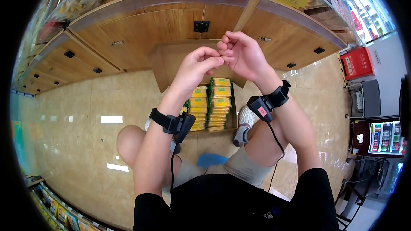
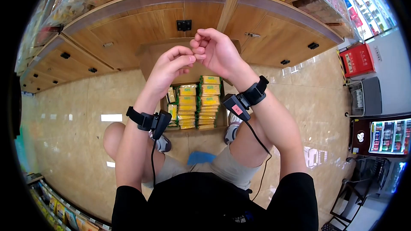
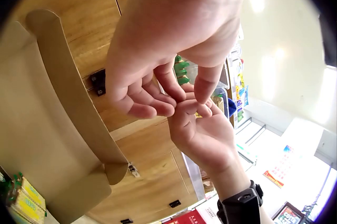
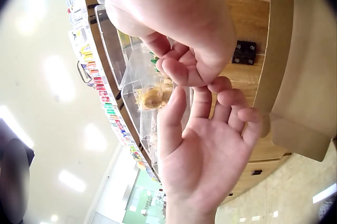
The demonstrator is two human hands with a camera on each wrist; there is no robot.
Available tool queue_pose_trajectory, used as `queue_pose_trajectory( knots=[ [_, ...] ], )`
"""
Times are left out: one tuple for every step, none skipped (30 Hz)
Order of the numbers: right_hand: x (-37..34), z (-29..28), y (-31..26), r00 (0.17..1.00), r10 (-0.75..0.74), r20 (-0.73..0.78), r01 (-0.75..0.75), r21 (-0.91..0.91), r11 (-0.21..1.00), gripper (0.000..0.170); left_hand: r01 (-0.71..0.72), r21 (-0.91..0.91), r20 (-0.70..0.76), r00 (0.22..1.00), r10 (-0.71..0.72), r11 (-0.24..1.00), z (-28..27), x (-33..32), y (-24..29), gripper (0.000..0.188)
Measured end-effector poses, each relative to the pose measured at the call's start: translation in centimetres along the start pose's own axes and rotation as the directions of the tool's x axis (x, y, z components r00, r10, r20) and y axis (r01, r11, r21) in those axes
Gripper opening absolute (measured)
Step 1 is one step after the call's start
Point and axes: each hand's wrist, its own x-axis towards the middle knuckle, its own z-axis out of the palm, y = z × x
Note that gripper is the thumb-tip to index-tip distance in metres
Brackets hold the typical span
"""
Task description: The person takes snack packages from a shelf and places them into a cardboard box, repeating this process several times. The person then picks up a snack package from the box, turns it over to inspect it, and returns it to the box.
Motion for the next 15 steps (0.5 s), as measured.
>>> queue_pose_trajectory(
  knots=[
    [-0.1, 0.0, 0.0, 1.000, 0.002, 0.003, -0.002, -0.003, 1.000, 0.018, -0.005, 0.007, 0.004, 1.000, 0.005, 1.000, 0.0, 0.0, 0.0, 0.014],
    [-0.2, 0.0, 0.0, 1.000, 0.004, 0.007, -0.004, -0.005, 1.000, 0.018, -0.010, 0.014, 0.009, 1.000, 0.010, 1.000, 0.0, -0.1, 0.0, 0.015],
    [-0.2, 0.2, 0.0, 1.000, 0.004, -0.013, -0.004, -0.006, 1.000, 0.018, -0.007, 0.019, 0.008, 1.000, 0.007, 1.000, 0.0, -0.1, -0.1, 0.015],
    [-0.3, 0.3, 0.1, 0.999, 0.003, -0.032, -0.003, -0.007, 1.000, 0.019, -0.004, 0.023, 0.008, 1.000, 0.004, 1.000, 0.0, -0.1, -0.1, 0.015],
    [-0.3, 0.4, 0.3, 0.999, 0.003, -0.052, -0.004, -0.009, 1.000, 0.019, -0.001, 0.027, 0.007, 1.000, 0.001, 1.000, -0.1, -0.2, -0.1, 0.015],
    [-0.2, 0.3, 0.4, 0.998, 0.006, -0.055, -0.007, -0.009, 1.000, 0.019, -0.001, 0.033, 0.006, 1.000, 0.001, 0.999, -0.1, -0.2, -0.2, 0.015],
    [-0.2, 0.3, 0.5, 0.998, 0.010, -0.058, -0.011, -0.011, 1.000, 0.019, -0.001, 0.039, 0.004, 1.000, 0.001, 0.999, -0.1, -0.2, -0.2, 0.015],
    [-0.1, 0.2, 0.6, 0.998, 0.014, -0.062, -0.015, -0.011, 1.000, 0.019, -0.001, 0.045, 0.001, 1.000, 0.001, 0.999, -0.2, -0.3, -0.2, 0.015],
    [-0.1, 0.1, 0.7, 0.998, 0.014, -0.069, -0.015, -0.015, 1.000, 0.019, -0.009, 0.065, 0.004, 1.000, 0.009, 0.998, -0.2, -0.3, -0.3, 0.015],
    [0.0, 0.1, 0.9, 0.997, 0.015, -0.076, -0.016, -0.018, 1.000, 0.019, -0.017, 0.084, 0.007, 1.000, 0.016, 0.996, -0.3, -0.2, -0.4, 0.015],
    [0.1, 0.0, 1.1, 0.996, 0.016, -0.083, -0.018, -0.021, 1.000, 0.019, -0.024, 0.104, 0.009, 1.000, 0.023, 0.994, -0.4, -0.2, -0.5, 0.014],
    [0.2, -0.3, 1.2, 0.998, 0.009, -0.070, -0.011, -0.023, 1.000, 0.018, -0.029, 0.102, 0.000, 1.000, 0.029, 0.994, -0.4, -0.1, -0.7, 0.014],
    [0.4, -0.8, 1.4, 0.998, 0.003, -0.057, -0.004, -0.024, 1.000, 0.017, -0.034, 0.100, -0.010, 0.999, 0.035, 0.994, -0.4, -0.1, -0.9, 0.014],
    [0.6, -1.0, 1.6, 0.999, -0.004, -0.044, 0.003, -0.024, 1.000, 0.016, -0.038, 0.099, -0.020, 0.999, 0.040, 0.994, -0.5, -0.1, -1.1, 0.014],
    [0.7, -1.2, 1.8, 0.998, -0.008, -0.056, 0.007, -0.024, 1.000, 0.016, -0.041, 0.108, -0.026, 0.999, 0.044, 0.993, -0.6, 0.0, -1.3, 0.014]
  ],
)
